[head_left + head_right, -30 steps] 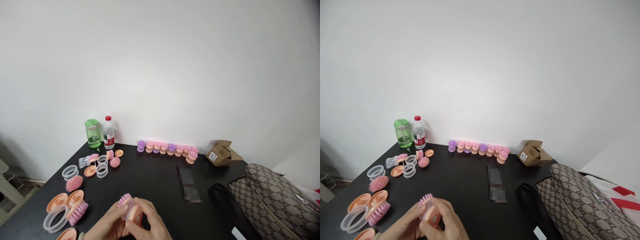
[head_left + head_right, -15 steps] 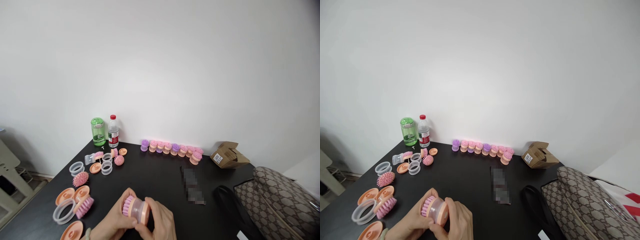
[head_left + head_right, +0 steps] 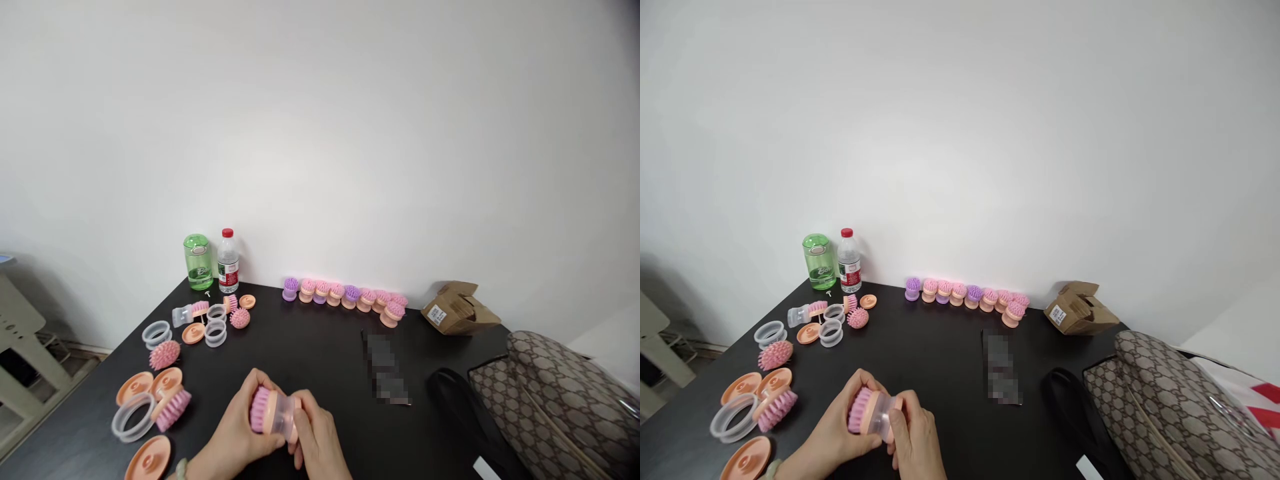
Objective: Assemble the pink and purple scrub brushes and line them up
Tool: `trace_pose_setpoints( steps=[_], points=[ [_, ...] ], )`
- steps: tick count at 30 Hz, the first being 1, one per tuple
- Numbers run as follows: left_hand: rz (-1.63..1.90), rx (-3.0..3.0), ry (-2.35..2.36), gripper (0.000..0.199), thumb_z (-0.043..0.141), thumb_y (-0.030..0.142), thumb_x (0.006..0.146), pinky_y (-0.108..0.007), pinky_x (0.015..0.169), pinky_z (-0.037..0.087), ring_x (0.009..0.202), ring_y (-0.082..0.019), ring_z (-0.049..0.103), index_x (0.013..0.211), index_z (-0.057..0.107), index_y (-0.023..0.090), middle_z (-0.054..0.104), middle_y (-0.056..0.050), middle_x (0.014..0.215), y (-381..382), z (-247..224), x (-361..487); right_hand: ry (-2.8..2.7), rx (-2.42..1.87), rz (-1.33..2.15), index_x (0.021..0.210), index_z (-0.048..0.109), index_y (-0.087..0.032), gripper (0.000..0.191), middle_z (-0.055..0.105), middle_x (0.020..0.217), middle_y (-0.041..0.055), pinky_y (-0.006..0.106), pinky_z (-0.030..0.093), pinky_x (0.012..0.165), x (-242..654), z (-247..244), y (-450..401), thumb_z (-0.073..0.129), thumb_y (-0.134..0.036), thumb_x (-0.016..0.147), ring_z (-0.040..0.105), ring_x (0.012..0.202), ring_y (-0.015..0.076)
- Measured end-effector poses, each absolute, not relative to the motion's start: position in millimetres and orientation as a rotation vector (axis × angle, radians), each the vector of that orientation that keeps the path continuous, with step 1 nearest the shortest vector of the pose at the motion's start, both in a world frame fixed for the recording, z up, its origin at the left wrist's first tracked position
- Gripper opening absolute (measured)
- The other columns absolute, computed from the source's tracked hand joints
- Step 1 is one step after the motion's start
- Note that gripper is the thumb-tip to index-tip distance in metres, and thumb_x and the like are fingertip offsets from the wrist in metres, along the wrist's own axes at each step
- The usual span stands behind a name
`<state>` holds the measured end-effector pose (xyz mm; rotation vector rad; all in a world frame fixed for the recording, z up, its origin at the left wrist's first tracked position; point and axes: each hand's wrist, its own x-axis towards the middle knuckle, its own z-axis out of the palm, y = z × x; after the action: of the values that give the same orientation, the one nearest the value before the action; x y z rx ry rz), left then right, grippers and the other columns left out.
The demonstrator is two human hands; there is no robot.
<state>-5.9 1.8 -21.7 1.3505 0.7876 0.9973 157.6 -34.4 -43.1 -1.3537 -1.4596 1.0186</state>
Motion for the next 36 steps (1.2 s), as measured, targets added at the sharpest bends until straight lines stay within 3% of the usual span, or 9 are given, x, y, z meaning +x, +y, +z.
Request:
trace_pose_setpoints(
  steps=[4, 9, 12, 15, 18, 23, 27, 31, 36],
  points=[
    [0.941, 0.962, 0.727, 0.051, 0.089, 0.033, 0.062, -0.024, 0.065, 0.038, 0.070, -0.016, 0.056, 0.092, 0.050, 0.022, 0.062, 0.002, 0.076, 4, -22, -4, -1.592, -1.220, 0.863, 0.130, 0.048, -0.020, 0.048, 0.065, 0.067, -0.0035, 0.020, 0.048, 0.049, 159, -36, -36, 0.056, -0.044, 0.090, 0.060, 0.050, 0.0129],
    [0.904, 0.876, 0.695, 0.051, 0.089, 0.035, 0.062, -0.026, 0.070, 0.041, 0.073, -0.015, 0.057, 0.088, 0.048, 0.021, 0.060, 0.002, 0.078, 2, -14, -7, -1.661, -1.308, 0.758, 0.092, 0.061, -0.020, 0.017, 0.066, 0.069, -0.0008, 0.021, 0.048, 0.055, 160, -22, -36, 0.061, -0.036, 0.089, 0.063, 0.059, 0.0143],
    [0.949, 1.013, 0.733, 0.054, 0.091, 0.033, 0.060, -0.022, 0.062, 0.034, 0.066, -0.011, 0.050, 0.092, 0.049, 0.021, 0.058, 0.004, 0.075, 1, -12, -8, -1.693, -1.343, 0.771, 0.076, 0.060, -0.019, 0.040, 0.061, 0.062, -0.0005, 0.022, 0.046, 0.050, 163, -21, -35, 0.052, -0.055, 0.092, 0.059, 0.053, 0.0138],
    [0.953, 0.928, 0.732, 0.054, 0.091, 0.034, 0.060, -0.023, 0.067, 0.038, 0.073, -0.014, 0.054, 0.094, 0.051, 0.021, 0.062, 0.002, 0.079, 0, -12, -7, -1.657, -1.247, 0.710, 0.110, 0.063, -0.019, 0.052, 0.070, 0.089, 0.0055, 0.025, 0.053, 0.055, 165, -22, -34, 0.063, -0.063, 0.083, 0.065, 0.065, 0.0170],
    [0.950, 0.867, 0.745, 0.051, 0.090, 0.034, 0.060, -0.025, 0.070, 0.039, 0.076, -0.016, 0.057, 0.092, 0.052, 0.020, 0.064, 0.001, 0.080, 0, -12, -7, -1.658, -1.195, 0.612, 0.137, 0.050, -0.024, 0.065, 0.063, 0.126, 0.0114, 0.029, 0.060, 0.068, 167, -25, -34, 0.073, -0.046, 0.080, 0.069, 0.083, 0.0191],
    [0.976, 0.901, 0.787, 0.052, 0.091, 0.035, 0.058, -0.024, 0.068, 0.037, 0.072, -0.014, 0.053, 0.091, 0.054, 0.020, 0.061, 0.003, 0.076, 0, -12, -6, -1.654, -1.234, 0.663, 0.143, 0.042, -0.025, 0.060, 0.073, 0.094, 0.0025, 0.027, 0.058, 0.063, 173, -30, -33, 0.065, -0.027, 0.088, 0.070, 0.077, 0.0179],
    [0.980, 0.928, 0.790, 0.053, 0.091, 0.039, 0.058, -0.024, 0.069, 0.037, 0.074, -0.015, 0.053, 0.090, 0.052, 0.021, 0.062, 0.003, 0.077, 1, -13, -7, -1.643, -1.219, 0.564, 0.145, 0.038, -0.027, 0.076, 0.066, 0.126, 0.0086, 0.030, 0.060, 0.071, 173, -32, -33, 0.074, -0.026, 0.078, 0.068, 0.102, 0.0235],
    [0.967, 0.954, 0.804, 0.053, 0.091, 0.040, 0.058, -0.024, 0.069, 0.037, 0.073, -0.015, 0.054, 0.088, 0.051, 0.020, 0.061, 0.003, 0.075, 1, -13, -7, -1.661, -1.241, 0.637, 0.143, 0.041, -0.027, 0.057, 0.074, 0.096, 0.0014, 0.028, 0.059, 0.070, 172, -30, -35, 0.057, -0.019, 0.089, 0.071, 0.079, 0.0175],
    [0.966, 0.994, 0.794, 0.055, 0.090, 0.041, 0.059, -0.023, 0.068, 0.036, 0.072, -0.014, 0.052, 0.089, 0.050, 0.020, 0.062, 0.003, 0.077, 1, -16, -6, -1.668, -1.231, 0.541, 0.141, 0.045, -0.025, 0.065, 0.070, 0.117, 0.0075, 0.030, 0.060, 0.075, 173, -29, -36, 0.071, -0.026, 0.081, 0.070, 0.096, 0.0221]
  ],
)
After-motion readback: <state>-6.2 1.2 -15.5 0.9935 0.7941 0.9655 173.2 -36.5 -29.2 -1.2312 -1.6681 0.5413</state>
